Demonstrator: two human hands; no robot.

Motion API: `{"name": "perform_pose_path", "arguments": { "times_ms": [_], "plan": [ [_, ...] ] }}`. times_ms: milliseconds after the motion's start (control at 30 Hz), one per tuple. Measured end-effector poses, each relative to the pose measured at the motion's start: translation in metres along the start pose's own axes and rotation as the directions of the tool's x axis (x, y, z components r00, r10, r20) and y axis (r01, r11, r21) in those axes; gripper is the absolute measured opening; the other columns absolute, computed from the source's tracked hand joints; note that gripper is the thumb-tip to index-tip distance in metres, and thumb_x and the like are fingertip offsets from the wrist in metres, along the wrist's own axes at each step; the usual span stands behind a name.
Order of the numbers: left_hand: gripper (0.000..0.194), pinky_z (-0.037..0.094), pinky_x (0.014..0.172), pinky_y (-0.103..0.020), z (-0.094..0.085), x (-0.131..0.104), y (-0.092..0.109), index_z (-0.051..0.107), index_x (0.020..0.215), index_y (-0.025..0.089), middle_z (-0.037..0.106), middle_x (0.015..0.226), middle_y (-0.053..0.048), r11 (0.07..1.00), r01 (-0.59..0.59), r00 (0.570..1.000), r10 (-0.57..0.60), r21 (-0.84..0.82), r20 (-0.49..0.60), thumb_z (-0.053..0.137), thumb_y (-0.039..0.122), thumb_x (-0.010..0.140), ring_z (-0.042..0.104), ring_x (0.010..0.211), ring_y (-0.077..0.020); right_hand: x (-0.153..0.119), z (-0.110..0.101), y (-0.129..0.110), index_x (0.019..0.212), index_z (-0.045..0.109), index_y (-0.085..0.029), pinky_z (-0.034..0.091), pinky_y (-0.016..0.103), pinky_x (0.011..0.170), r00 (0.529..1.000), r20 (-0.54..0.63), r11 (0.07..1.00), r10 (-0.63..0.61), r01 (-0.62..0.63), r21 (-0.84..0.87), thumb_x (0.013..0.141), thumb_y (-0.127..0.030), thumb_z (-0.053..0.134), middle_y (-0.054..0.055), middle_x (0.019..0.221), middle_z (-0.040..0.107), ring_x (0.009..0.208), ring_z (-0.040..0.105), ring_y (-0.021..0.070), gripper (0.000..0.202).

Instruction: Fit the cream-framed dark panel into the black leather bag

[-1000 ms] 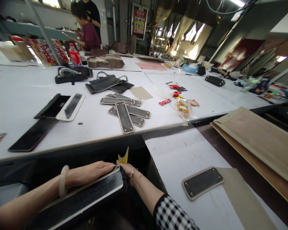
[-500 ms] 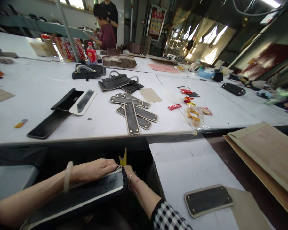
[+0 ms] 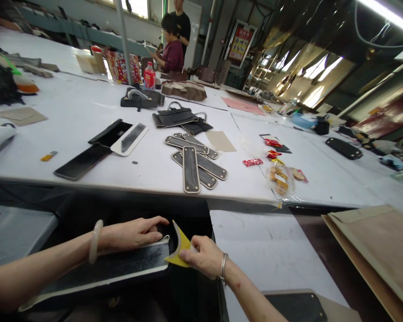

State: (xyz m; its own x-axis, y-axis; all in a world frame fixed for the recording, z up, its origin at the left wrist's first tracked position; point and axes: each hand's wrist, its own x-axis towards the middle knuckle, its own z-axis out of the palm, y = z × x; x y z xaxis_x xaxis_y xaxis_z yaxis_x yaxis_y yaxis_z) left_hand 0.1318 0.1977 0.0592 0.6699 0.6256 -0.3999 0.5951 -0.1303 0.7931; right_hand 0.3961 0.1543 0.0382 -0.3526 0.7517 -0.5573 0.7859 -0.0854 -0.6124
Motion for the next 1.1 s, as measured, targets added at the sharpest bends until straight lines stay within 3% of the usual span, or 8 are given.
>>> {"name": "perform_pose_path", "arguments": {
  "times_ms": [100,167,233,367,433,600,667,1100],
  "plan": [
    [0.074,0.039,0.058,-0.023,0.001,-0.001,-0.001,0.013,0.15,0.015,0.064,0.072,0.001,0.996,0.043,0.999,-0.043,-0.081,-0.007,0.043,0.044,0.089,0.055,0.062,-0.0151,0.015,-0.004,-0.014,0.072,0.051,-0.019,0.029,0.026,0.057,0.955,-0.289,0.977,-0.062,-0.002,-0.214,0.092,-0.054,0.035,0.004,0.068,0.06,0.066,0.055,0.0166,0.044],
    [0.082,0.039,0.058,-0.022,0.002,-0.002,-0.002,0.0,0.15,0.014,0.062,0.072,0.002,0.991,0.054,0.998,-0.056,-0.121,-0.013,0.044,0.043,0.088,0.054,0.061,-0.0143,0.021,-0.01,-0.024,0.071,0.052,-0.019,0.024,0.029,0.058,0.919,-0.374,0.935,-0.129,-0.012,-0.353,0.097,-0.047,0.027,0.006,0.067,0.061,0.066,0.056,0.0178,0.047],
    [0.085,0.039,0.058,-0.022,0.003,-0.002,-0.002,-0.006,0.15,0.014,0.062,0.071,0.003,0.99,0.057,0.998,-0.059,-0.13,-0.016,0.045,0.043,0.088,0.053,0.061,-0.014,0.026,-0.016,-0.034,0.069,0.054,-0.019,0.021,0.03,0.057,0.905,-0.372,0.884,-0.207,0.01,-0.468,0.098,-0.046,0.027,0.007,0.068,0.064,0.066,0.057,0.0184,0.048],
    [0.086,0.039,0.059,-0.022,0.003,-0.001,-0.004,-0.011,0.149,0.014,0.063,0.073,0.002,0.992,0.05,0.999,-0.052,-0.115,-0.016,0.045,0.041,0.089,0.054,0.062,-0.0143,0.036,-0.025,-0.049,0.068,0.06,-0.019,0.019,0.03,0.055,0.905,-0.26,0.768,-0.337,0.104,-0.631,0.098,-0.046,0.031,0.008,0.07,0.068,0.064,0.061,0.0185,0.049],
    [0.082,0.039,0.059,-0.022,0.002,-0.001,-0.003,-0.006,0.15,0.017,0.064,0.073,0.002,0.994,0.042,0.999,-0.044,-0.097,-0.019,0.044,0.042,0.09,0.055,0.063,-0.0149,0.04,-0.027,-0.053,0.07,0.062,-0.019,0.021,0.03,0.055,0.903,-0.208,0.717,-0.375,0.14,-0.683,0.098,-0.045,0.032,0.009,0.072,0.069,0.064,0.062,0.0191,0.049],
    [0.054,0.04,0.062,-0.023,-0.003,-0.003,0.004,0.037,0.142,0.027,0.067,0.075,0.001,1.0,-0.004,1.0,0.004,-0.023,-0.01,0.041,0.044,0.091,0.059,0.066,-0.0159,0.045,-0.03,-0.058,0.072,0.064,-0.017,0.025,0.029,0.054,0.903,-0.12,0.636,-0.413,0.191,-0.747,0.099,-0.043,0.03,0.01,0.072,0.07,0.064,0.064,0.0209,0.051],
    [0.047,0.041,0.065,-0.022,-0.005,-0.004,0.007,0.047,0.135,0.027,0.069,0.081,0.0,1.0,-0.019,1.0,0.019,-0.025,-0.014,0.042,0.043,0.091,0.062,0.071,-0.0168,0.045,-0.03,-0.059,0.073,0.064,-0.017,0.027,0.029,0.054,0.902,-0.095,0.616,-0.422,0.208,-0.76,0.099,-0.043,0.03,0.01,0.072,0.07,0.064,0.065,0.0213,0.051],
    [0.036,0.045,0.083,-0.025,0.001,-0.004,0.007,0.06,0.12,0.024,0.07,0.106,-0.002,0.995,-0.096,0.993,0.095,-0.009,-0.065,0.041,0.039,0.094,0.064,0.09,-0.019,0.041,-0.024,-0.063,0.077,0.064,-0.017,0.031,0.029,0.056,0.916,-0.061,0.584,-0.396,0.2,-0.787,0.1,-0.043,0.024,0.011,0.074,0.071,0.066,0.066,0.0234,0.053]
  ]
}}
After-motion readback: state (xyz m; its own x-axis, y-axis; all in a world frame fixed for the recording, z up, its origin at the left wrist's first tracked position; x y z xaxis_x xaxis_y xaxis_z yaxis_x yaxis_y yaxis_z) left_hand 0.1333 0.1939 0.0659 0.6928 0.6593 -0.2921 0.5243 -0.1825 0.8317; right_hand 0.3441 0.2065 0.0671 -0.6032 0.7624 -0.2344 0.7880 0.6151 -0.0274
